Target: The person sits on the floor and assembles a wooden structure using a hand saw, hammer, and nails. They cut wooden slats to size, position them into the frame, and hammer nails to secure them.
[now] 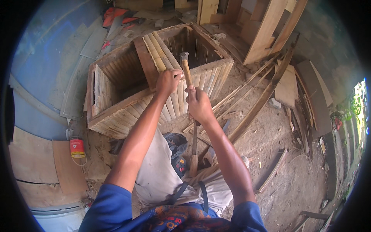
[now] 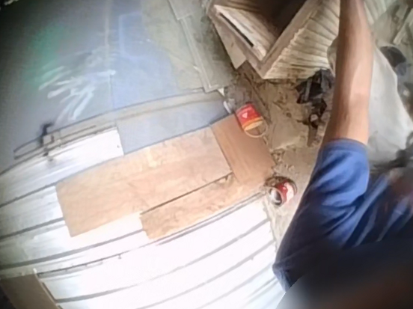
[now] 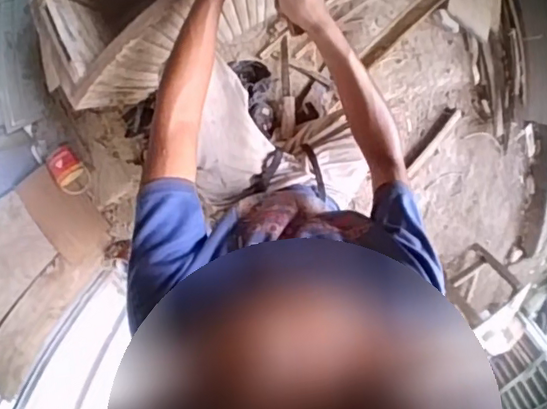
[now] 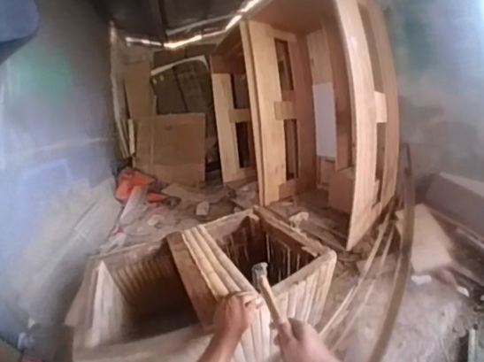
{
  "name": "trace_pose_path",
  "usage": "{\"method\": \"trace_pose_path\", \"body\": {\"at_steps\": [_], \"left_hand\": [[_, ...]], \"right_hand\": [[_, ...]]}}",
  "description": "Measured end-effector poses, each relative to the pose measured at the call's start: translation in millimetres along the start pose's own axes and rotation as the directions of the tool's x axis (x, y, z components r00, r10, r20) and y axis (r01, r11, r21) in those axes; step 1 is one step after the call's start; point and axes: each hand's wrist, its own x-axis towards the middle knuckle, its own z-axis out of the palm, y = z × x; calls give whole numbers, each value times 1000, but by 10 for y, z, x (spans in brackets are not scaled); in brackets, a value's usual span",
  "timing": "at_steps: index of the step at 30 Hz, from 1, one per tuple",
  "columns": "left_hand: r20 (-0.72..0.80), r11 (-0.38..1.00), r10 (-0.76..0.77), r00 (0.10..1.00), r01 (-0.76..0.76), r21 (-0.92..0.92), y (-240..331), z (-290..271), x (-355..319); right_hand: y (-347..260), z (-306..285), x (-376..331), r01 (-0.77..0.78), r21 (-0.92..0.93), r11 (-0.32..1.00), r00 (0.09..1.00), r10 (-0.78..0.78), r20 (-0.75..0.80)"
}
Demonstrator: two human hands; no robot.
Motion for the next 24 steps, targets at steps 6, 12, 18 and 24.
{"method": "trace_pose_path", "body": {"at_steps": [6,12,18,24], "left_hand": [[102,987,-158,982,154,44,21,-16,-3],[110,983,-184,977,183,15,37,-20,-6],[116,973,-230,966,228,33,60,-40,-6],[125,971,-238,963,235,42,62,-45,5]], "right_hand": [[-14,-10,-16,-55,75,996,998,56,-11],[47,-26,-2,-39,51,998,999,39,14],[39,-36,5,-71,83,994,997,72,-7],[66,-24,-9,-16,27,999,1000,17,-13]]}}
